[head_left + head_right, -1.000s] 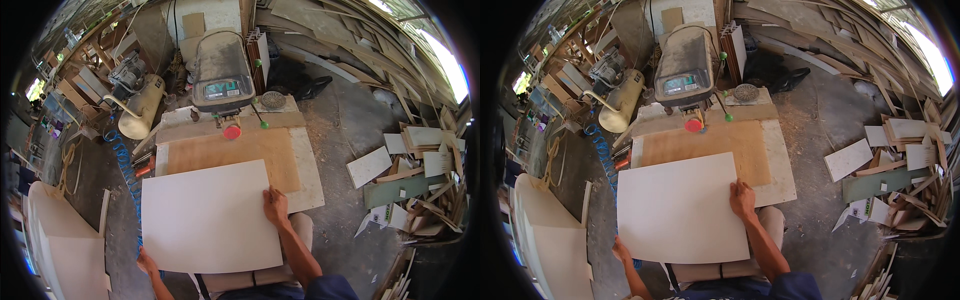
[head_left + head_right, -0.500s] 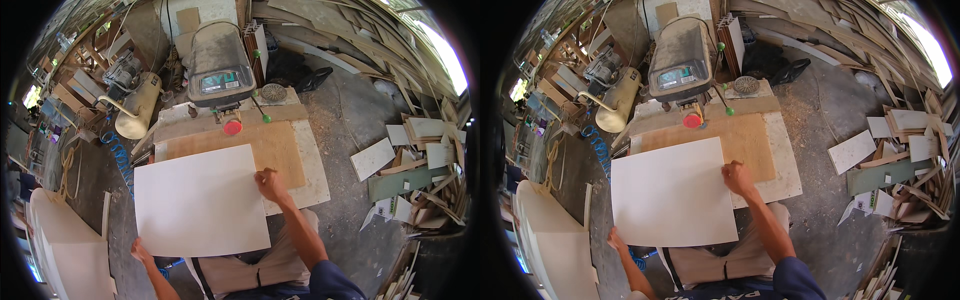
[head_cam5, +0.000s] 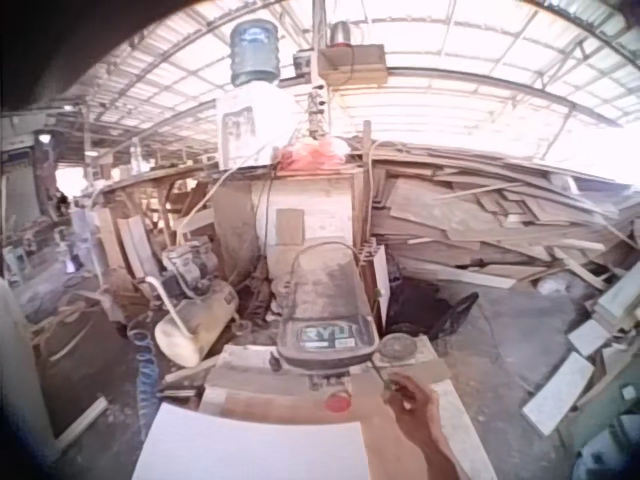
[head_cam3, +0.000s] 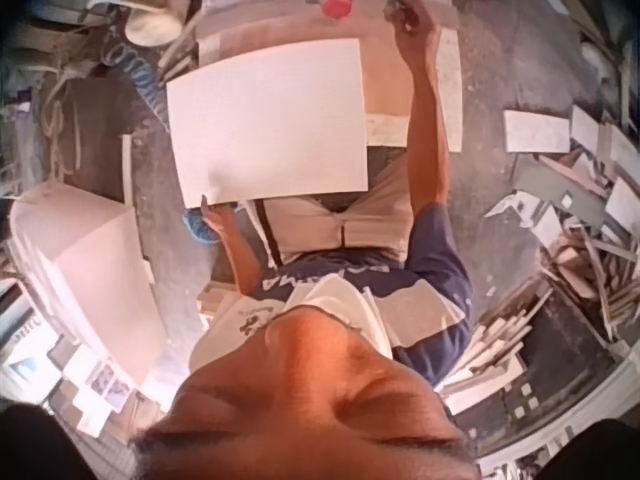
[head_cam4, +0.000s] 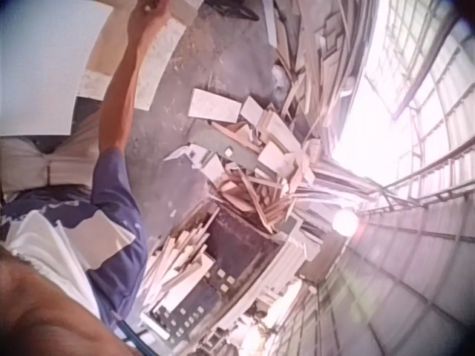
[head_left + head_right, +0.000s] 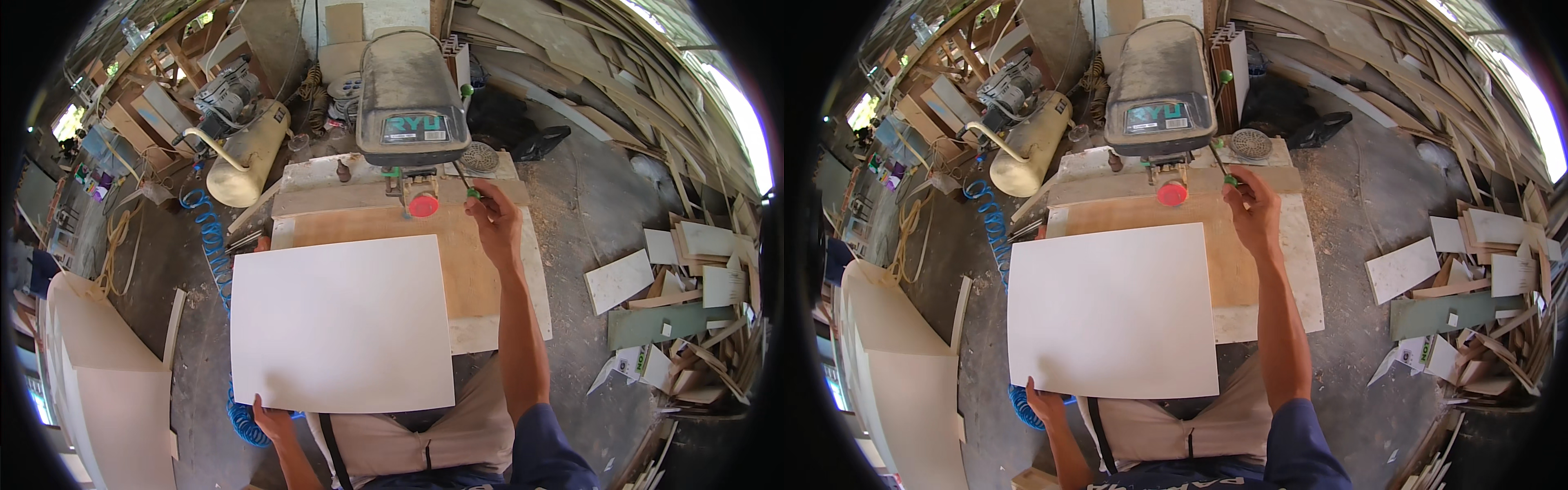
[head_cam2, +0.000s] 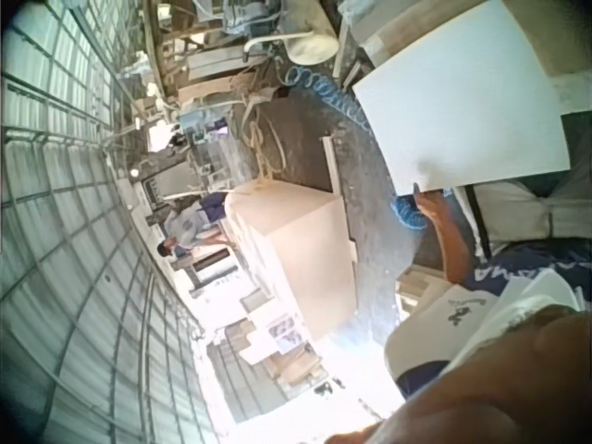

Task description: The person places a white board onto the workbench of a radial arm saw, operates the machine to drill a hole into the board, and then repeats the process on a second board using a hand-held drill for a separate operation.

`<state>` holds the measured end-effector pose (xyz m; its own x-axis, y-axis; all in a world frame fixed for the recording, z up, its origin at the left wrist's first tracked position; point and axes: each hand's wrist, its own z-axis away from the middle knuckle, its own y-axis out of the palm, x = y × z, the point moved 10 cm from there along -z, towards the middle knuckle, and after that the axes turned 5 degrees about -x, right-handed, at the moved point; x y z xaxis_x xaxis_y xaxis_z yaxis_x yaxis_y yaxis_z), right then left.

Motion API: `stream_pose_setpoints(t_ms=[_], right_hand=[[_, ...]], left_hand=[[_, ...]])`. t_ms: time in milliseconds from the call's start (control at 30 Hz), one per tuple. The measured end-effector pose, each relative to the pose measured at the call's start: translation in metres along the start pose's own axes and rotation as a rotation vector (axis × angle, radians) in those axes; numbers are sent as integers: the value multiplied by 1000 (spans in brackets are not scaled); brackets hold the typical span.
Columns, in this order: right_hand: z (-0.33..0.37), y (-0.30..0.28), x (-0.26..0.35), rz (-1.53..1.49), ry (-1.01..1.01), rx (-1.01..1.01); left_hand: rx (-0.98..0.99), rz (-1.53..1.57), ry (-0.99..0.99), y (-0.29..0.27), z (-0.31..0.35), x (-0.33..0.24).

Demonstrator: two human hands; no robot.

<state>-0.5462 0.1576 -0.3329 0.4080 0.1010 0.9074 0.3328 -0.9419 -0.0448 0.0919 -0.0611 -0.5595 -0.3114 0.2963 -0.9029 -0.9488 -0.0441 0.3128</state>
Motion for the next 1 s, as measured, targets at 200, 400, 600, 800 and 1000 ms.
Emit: stream_pose_setpoints(t_ms=[200, 400, 600, 800, 1000], right_hand=[[-21, -7, 38, 71, -116, -22], [-100, 5, 69, 177, -323, -102], [-189, 37, 7, 144, -251, -48], [-146, 70, -80, -51, 265, 157], [-100, 62, -101, -98, 231, 375]], left_hand=[[-127, -272, 121, 38, 73, -6], [543, -1694, 836, 182, 146, -37], [918, -1642, 671, 220, 128, -8], [1206, -1708, 849, 247, 145, 4], [1252, -1690, 912, 264, 133, 16]])
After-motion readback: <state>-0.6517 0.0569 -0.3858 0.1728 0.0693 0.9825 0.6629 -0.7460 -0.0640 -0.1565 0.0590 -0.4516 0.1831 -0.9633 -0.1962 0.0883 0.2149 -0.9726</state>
